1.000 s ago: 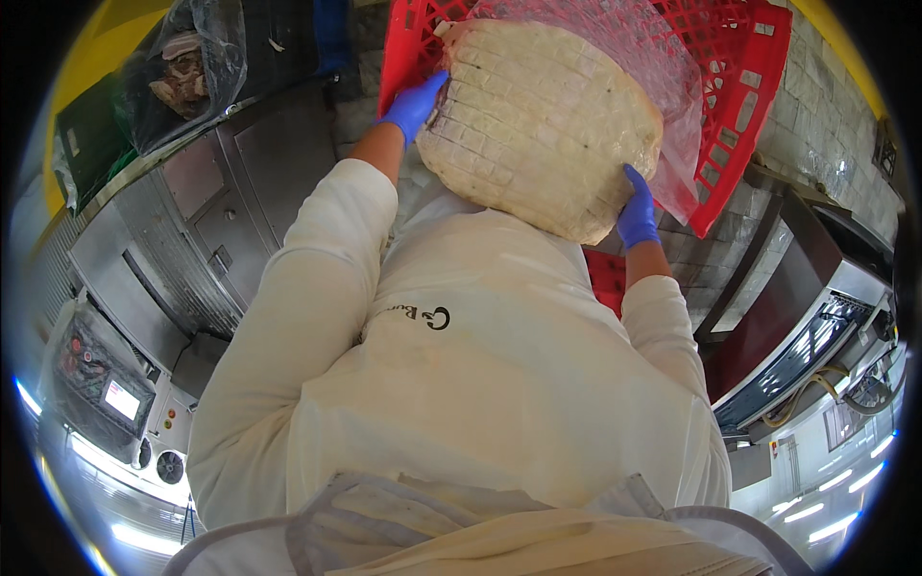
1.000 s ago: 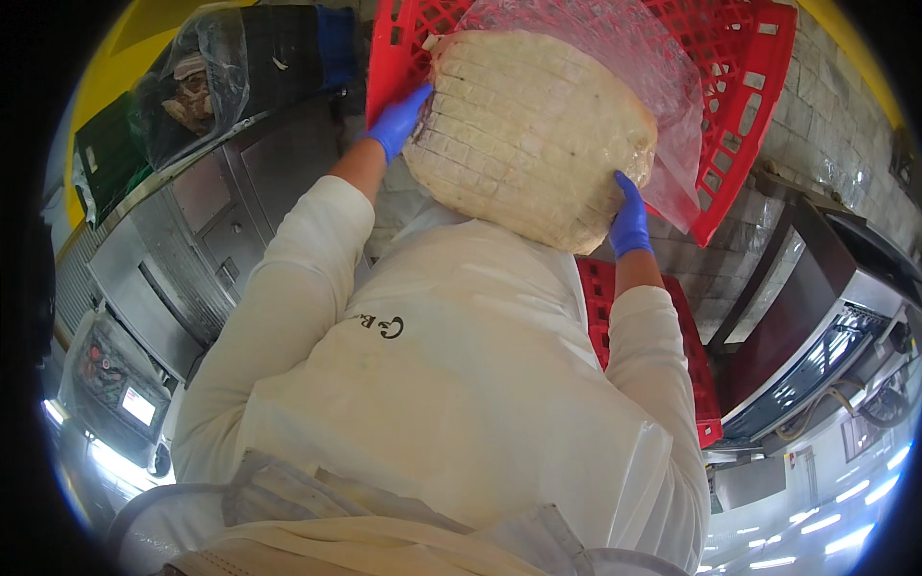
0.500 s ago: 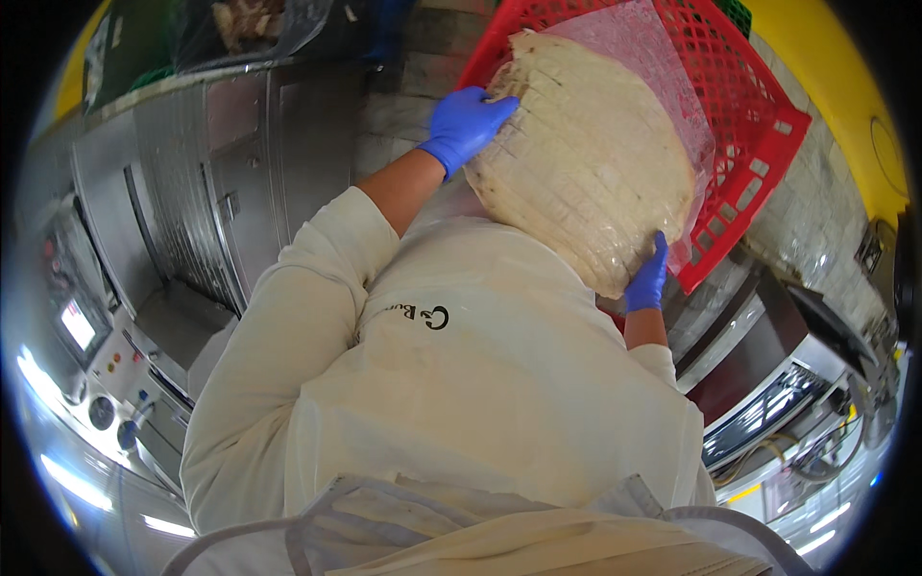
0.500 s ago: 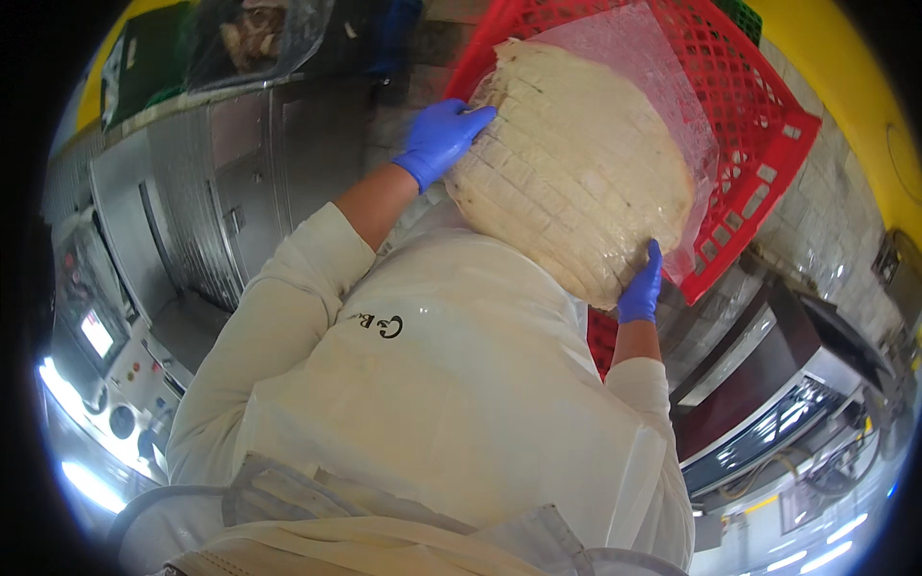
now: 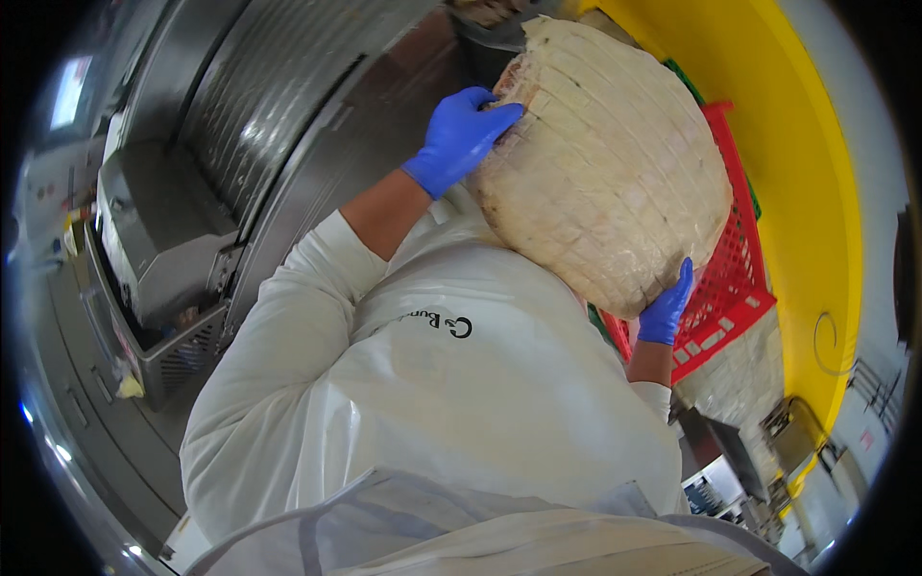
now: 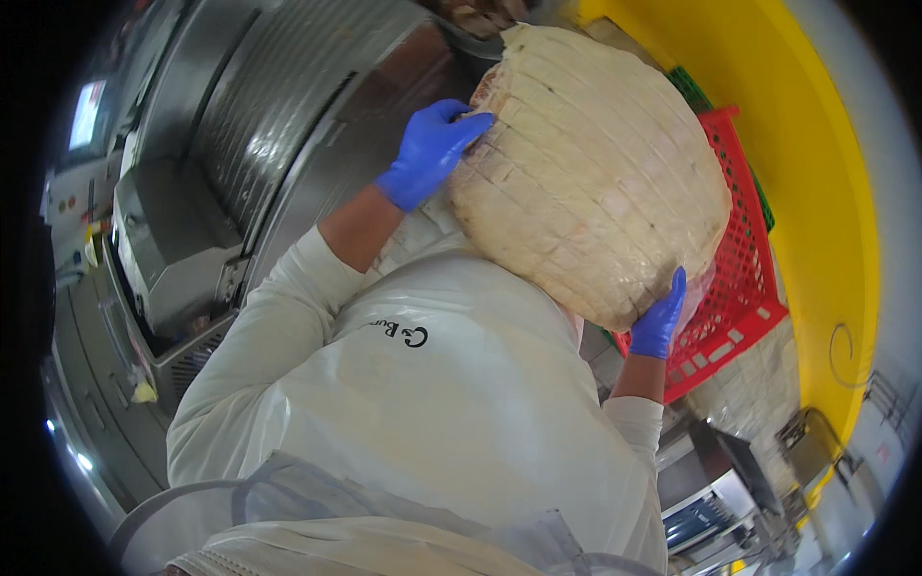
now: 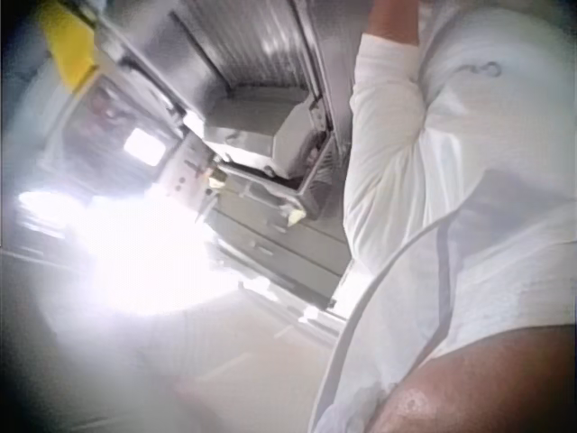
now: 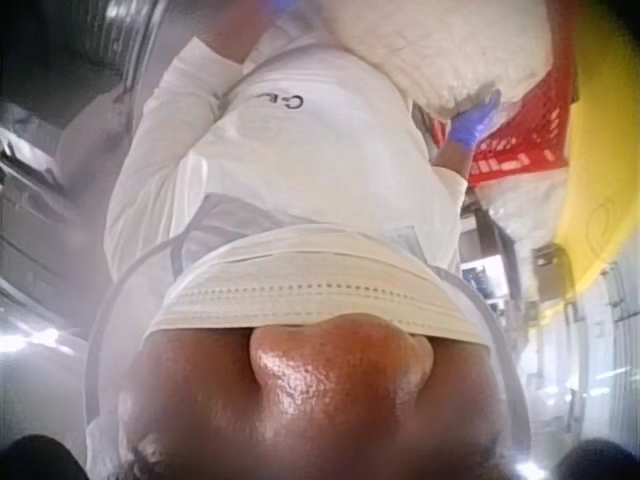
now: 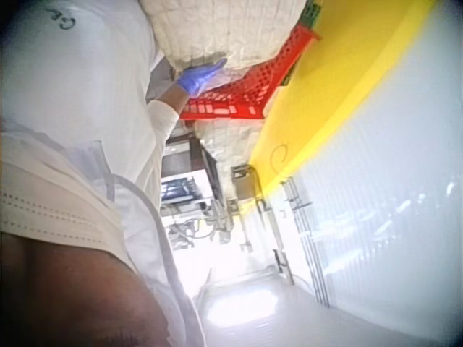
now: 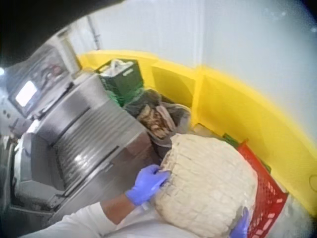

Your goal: The person places large blocks of meat onto a meat slicer, operates the machine to cut thin slices, and collects the slices in a red basket. The person repeats this process with multiple blocks of meat.

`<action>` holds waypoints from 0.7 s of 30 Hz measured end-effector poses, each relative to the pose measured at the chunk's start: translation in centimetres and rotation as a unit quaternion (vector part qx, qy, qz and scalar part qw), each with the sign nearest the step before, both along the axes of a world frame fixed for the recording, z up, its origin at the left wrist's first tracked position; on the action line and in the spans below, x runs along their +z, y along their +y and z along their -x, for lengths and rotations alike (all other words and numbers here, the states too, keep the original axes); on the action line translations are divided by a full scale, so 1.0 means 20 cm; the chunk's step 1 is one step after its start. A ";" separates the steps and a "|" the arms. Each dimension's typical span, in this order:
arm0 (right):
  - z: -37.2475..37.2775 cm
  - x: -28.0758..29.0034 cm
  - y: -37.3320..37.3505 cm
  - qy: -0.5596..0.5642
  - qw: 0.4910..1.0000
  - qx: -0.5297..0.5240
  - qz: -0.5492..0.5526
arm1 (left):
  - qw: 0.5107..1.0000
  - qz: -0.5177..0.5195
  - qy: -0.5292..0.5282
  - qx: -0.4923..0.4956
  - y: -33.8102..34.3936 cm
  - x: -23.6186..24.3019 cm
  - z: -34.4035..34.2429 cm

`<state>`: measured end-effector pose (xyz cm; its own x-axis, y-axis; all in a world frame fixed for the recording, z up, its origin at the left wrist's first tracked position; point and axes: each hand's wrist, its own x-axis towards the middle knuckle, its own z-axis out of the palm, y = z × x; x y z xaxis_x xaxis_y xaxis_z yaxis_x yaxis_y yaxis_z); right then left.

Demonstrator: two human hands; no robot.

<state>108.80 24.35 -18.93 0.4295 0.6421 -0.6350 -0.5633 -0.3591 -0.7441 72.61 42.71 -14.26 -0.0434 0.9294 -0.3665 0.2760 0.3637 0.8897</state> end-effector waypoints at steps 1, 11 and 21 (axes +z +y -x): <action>0.05 0.07 0.04 -0.011 1.000 0.009 -0.017 | 0.999 -0.015 -0.015 0.024 -0.02 0.08 0.08; 0.69 0.16 0.93 0.014 0.958 0.272 -0.089 | 0.957 -0.074 -0.006 0.280 -0.18 0.19 1.11; 1.83 0.26 1.94 -0.075 0.825 0.549 -0.113 | 0.888 -0.101 0.102 0.437 -0.26 -0.21 1.88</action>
<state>72.17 63.25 -13.75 -0.4262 0.7917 -0.4377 0.1128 -0.4335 -0.8940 34.93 37.60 -18.40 -0.8269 0.5537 -0.0981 0.1290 0.3565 0.9253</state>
